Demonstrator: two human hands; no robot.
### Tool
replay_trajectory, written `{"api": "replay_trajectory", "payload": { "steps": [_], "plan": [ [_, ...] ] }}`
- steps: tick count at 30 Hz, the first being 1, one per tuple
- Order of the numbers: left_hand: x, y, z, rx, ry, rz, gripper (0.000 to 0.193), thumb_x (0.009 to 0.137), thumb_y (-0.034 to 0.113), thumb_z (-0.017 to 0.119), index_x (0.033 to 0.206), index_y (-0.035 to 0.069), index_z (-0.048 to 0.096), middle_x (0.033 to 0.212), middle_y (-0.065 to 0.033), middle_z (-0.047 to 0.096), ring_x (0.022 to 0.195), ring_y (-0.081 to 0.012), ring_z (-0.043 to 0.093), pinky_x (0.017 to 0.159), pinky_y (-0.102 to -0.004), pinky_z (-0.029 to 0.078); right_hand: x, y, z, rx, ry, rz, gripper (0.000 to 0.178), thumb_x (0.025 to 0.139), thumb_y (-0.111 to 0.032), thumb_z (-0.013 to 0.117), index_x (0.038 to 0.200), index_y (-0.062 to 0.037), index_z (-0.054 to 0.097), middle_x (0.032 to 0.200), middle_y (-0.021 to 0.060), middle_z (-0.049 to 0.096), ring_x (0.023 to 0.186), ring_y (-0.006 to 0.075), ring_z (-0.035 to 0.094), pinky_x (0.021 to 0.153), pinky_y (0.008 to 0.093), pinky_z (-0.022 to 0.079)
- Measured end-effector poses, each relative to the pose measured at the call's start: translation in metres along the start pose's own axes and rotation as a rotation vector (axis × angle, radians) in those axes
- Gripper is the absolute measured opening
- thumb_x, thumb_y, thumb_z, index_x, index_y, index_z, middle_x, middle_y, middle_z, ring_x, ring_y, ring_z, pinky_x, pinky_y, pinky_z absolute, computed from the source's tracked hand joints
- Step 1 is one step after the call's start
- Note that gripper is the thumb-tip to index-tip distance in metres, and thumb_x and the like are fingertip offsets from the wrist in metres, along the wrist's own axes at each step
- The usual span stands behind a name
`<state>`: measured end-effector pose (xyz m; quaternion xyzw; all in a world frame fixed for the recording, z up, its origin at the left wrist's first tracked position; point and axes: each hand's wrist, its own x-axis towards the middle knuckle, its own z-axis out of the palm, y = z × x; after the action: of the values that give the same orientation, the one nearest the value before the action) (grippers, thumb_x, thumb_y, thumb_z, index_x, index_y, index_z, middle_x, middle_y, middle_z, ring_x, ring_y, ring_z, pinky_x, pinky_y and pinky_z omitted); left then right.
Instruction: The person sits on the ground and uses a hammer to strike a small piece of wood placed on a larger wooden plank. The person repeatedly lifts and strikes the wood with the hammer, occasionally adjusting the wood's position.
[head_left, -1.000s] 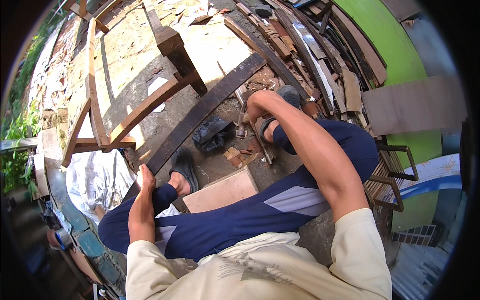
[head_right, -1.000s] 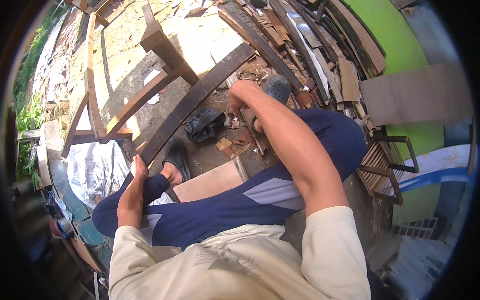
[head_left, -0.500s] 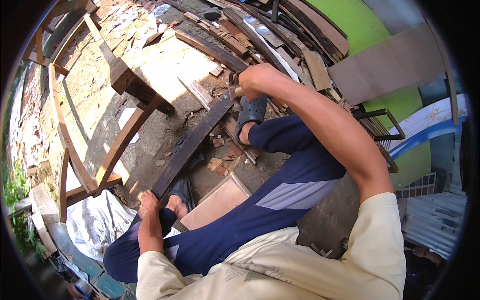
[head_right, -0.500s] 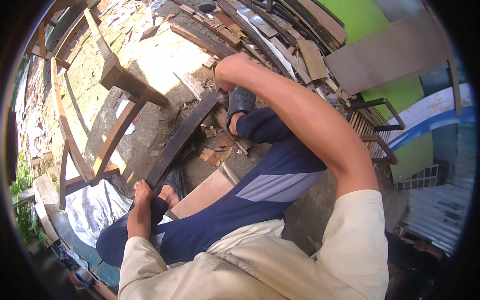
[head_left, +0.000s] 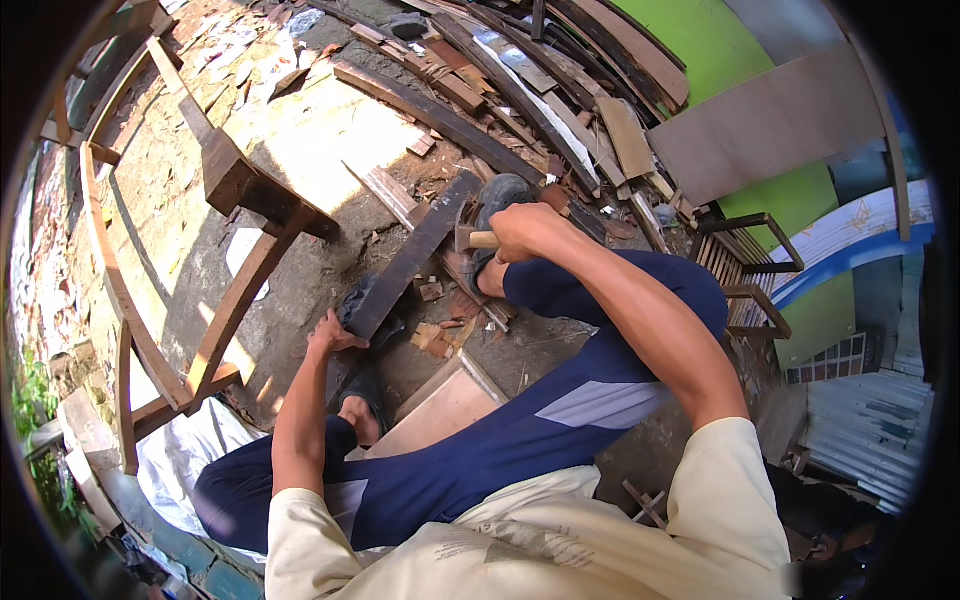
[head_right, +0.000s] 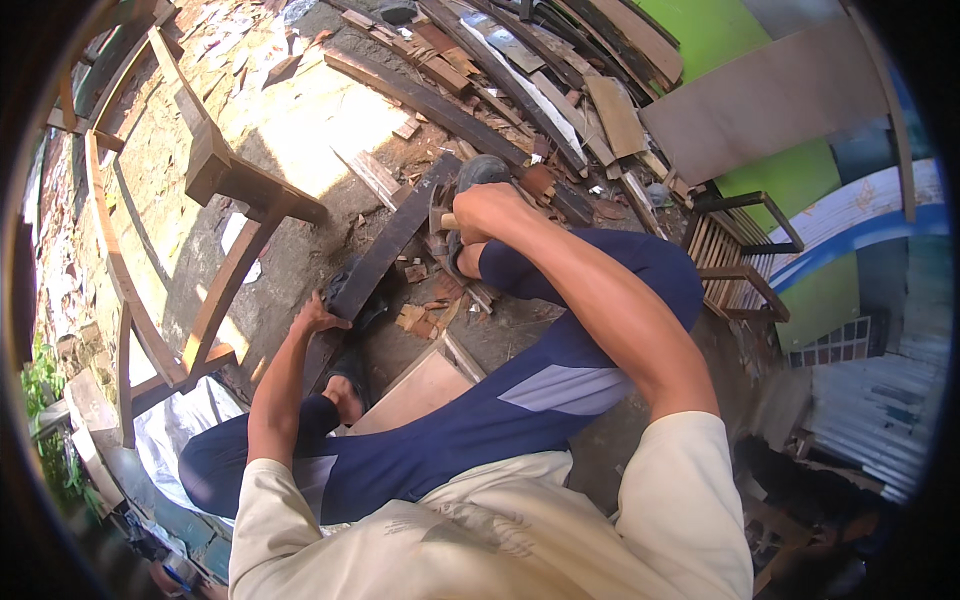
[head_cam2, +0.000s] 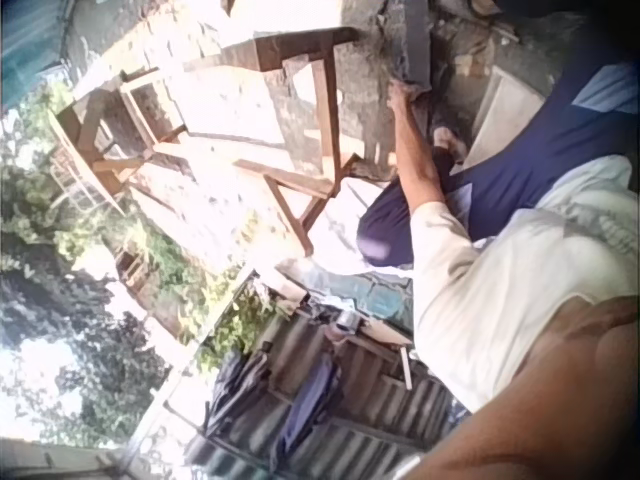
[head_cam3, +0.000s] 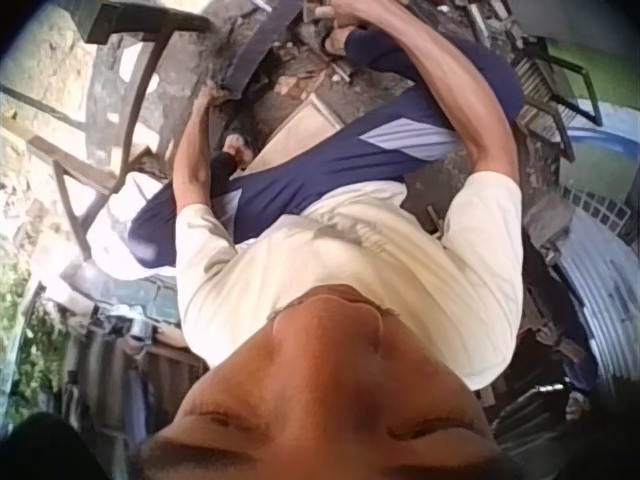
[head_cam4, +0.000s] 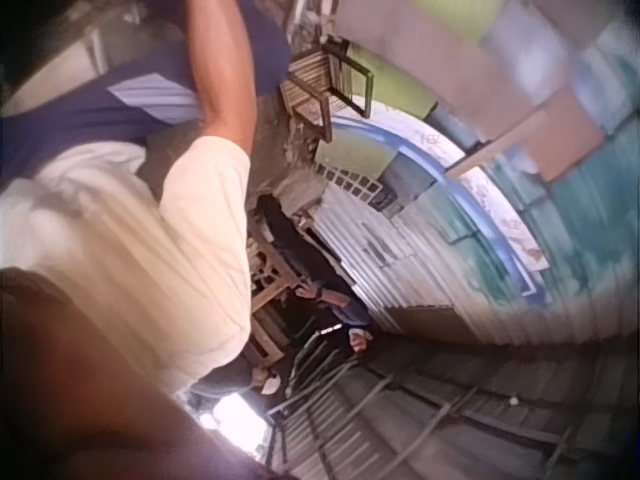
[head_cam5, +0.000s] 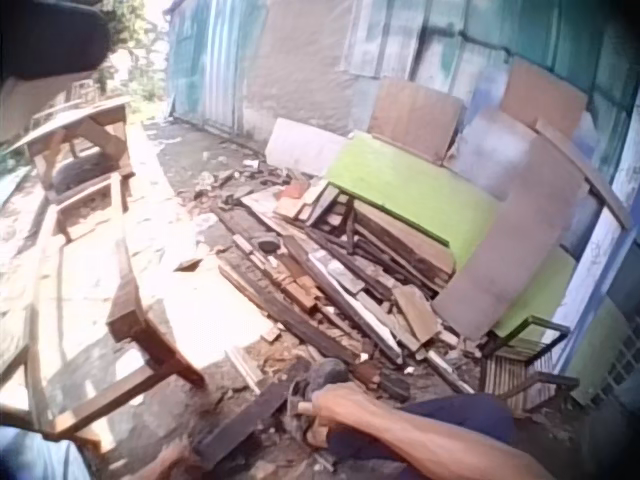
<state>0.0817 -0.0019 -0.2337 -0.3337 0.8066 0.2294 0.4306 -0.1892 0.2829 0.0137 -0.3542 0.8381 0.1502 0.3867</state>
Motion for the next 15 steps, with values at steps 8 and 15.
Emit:
{"api": "replay_trajectory", "payload": {
  "steps": [8, 15],
  "plan": [
    [-0.007, 0.053, 0.033, 0.027, 0.254, 0.226, 0.096, 0.067, 0.026, 0.086, 0.144, 0.013, 0.031, 0.133, -0.0187, 0.054, 0.125, -0.0381, 0.055, 0.098, -0.0517, 0.050, 0.011, 0.005, 0.026, 0.049, -0.009, -0.002, 0.032, 0.073, -0.023, 0.075, 0.099, -0.0038, 0.076, 0.105, 0.0182, 0.073, 0.098, 0.0326, 0.071, 0.081, 0.0423, 0.057],
    [-0.017, 0.039, 0.049, 0.030, 0.270, 0.186, 0.090, 0.070, 0.019, 0.080, 0.146, 0.012, 0.032, 0.133, -0.0176, 0.053, 0.127, -0.0366, 0.052, 0.098, -0.0519, 0.050, 0.022, 0.004, 0.031, 0.133, -0.118, 0.012, 0.048, 0.068, -0.019, 0.075, 0.108, 0.0073, 0.068, 0.105, 0.0240, 0.071, 0.098, 0.0359, 0.070, 0.080, 0.0451, 0.057]
  ]
}}
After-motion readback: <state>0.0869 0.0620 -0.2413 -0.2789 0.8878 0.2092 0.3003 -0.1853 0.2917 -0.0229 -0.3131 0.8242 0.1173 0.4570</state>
